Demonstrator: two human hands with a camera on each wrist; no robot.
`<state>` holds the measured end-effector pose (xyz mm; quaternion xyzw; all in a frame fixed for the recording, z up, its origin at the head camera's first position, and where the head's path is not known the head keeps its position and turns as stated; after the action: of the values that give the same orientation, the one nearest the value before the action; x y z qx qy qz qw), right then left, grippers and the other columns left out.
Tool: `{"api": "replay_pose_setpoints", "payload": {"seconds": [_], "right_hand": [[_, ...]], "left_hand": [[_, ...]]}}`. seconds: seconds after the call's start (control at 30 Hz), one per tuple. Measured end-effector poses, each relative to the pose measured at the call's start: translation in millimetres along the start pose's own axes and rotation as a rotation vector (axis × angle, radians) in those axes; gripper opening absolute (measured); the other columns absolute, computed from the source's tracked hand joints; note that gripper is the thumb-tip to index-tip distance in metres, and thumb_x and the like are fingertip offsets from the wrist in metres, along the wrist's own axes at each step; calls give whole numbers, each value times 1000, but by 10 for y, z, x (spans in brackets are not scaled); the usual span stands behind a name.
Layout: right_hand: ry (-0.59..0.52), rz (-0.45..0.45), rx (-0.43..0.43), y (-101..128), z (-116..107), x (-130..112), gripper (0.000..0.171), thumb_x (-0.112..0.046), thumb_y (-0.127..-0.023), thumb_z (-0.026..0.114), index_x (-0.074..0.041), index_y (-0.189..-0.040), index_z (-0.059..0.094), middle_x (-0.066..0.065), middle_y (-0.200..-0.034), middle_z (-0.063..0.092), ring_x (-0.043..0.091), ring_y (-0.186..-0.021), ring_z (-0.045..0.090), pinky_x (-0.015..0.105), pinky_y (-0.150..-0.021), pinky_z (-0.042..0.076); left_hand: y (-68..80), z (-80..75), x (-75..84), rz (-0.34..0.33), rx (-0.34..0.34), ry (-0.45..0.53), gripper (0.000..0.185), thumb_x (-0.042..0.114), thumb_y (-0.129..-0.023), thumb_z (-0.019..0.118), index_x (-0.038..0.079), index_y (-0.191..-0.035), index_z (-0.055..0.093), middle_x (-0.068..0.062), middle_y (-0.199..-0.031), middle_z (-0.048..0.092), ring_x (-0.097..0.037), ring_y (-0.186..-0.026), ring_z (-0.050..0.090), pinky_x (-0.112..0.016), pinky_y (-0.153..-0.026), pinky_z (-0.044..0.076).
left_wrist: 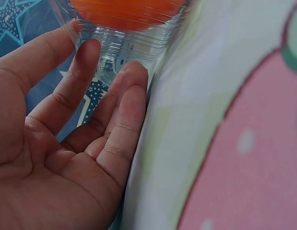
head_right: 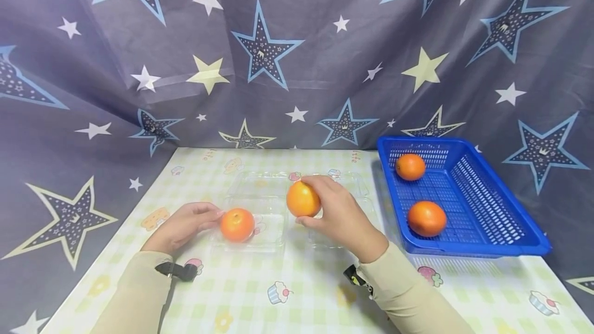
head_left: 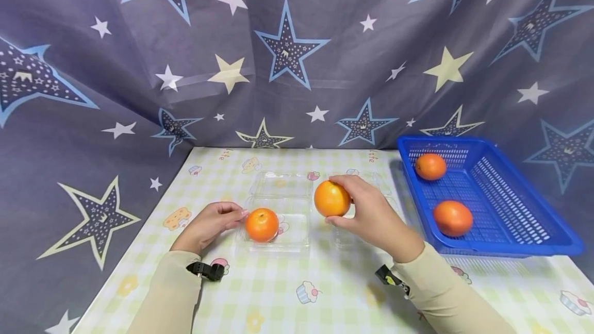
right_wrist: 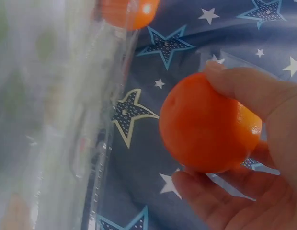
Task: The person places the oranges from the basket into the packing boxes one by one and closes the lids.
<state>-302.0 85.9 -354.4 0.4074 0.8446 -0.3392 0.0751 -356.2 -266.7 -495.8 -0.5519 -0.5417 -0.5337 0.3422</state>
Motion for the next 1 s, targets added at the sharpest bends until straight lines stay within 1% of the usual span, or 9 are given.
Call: {"api": "replay_pose_setpoints", "payload": {"seconds": [0.17, 0.23, 0.33, 0.5, 0.57, 0.73, 0.93, 1.0], "right_hand": [[20, -19, -15, 7, 113, -24, 77, -32, -73, 96, -14, -137, 59, 1, -134, 65, 22, -120, 64, 43, -103, 55], [14, -26, -18, 6, 153, -39, 76, -32, -73, 96, -14, -137, 59, 1, -135, 65, 23, -123, 64, 43, -107, 54], [-16, -39, -17, 11, 207, -64, 75, -31, -73, 96, -13, -136, 59, 2, -136, 64, 22, -123, 64, 42, -107, 54], [-78, -53, -27, 36, 291, -107, 75, -27, -74, 96, -12, -137, 58, 3, -136, 60, 21, -121, 63, 38, -103, 56], [-97, -52, -36, 44, 318, -126, 75, -26, -74, 96, -13, -137, 58, 3, -135, 58, 20, -118, 63, 35, -98, 59], [-119, -63, -39, 54, 359, -176, 75, -26, -73, 97, -13, -137, 59, 3, -134, 59, 18, -115, 63, 32, -93, 60], [-87, -59, -45, 62, 444, -183, 76, -28, -73, 97, -13, -137, 58, 0, -135, 62, 18, -121, 64, 36, -104, 55], [-66, -61, -51, 60, 479, -183, 76, -31, -74, 96, -14, -138, 58, -1, -137, 63, 17, -125, 63, 36, -108, 52]], "left_hand": [[12, 5, -4, 4, -4, 17, 37, 24, -95, 77, -5, -116, 69, -6, -111, 73, -16, -98, 66, -24, -88, 59], [8, 5, -5, 7, -8, 21, 37, 24, -95, 77, -5, -116, 68, -6, -111, 73, -16, -98, 67, -25, -89, 59], [4, 2, -8, 6, -8, 23, 37, 24, -95, 77, -5, -115, 68, -6, -111, 73, -16, -99, 68, -26, -90, 59], [-3, 6, -8, 5, -11, 13, 37, 25, -95, 77, -5, -116, 68, -5, -111, 73, -17, -100, 68, -26, -91, 59], [-4, 11, -2, 5, -11, 10, 37, 25, -96, 77, -5, -116, 68, -5, -111, 73, -17, -101, 68, -26, -91, 59], [0, 18, 8, 0, -9, -2, 38, 27, -95, 77, -4, -116, 69, -4, -111, 73, -18, -102, 69, -26, -92, 58], [4, 11, 9, 3, -15, -6, 38, 28, -96, 76, -4, -116, 69, -3, -110, 74, -17, -103, 68, -27, -93, 58], [8, 6, 7, 4, -16, -6, 38, 27, -96, 76, -4, -117, 69, -3, -110, 74, -17, -102, 69, -28, -93, 59]]}}
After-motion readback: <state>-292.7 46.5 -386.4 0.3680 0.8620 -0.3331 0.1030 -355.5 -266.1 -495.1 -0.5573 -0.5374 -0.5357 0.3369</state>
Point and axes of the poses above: each hand's wrist, its own y-axis away from the middle knuckle, its own z-axis out of the palm, x = y × z, the point moved 8 cm from there along -y, towards the middle knuckle
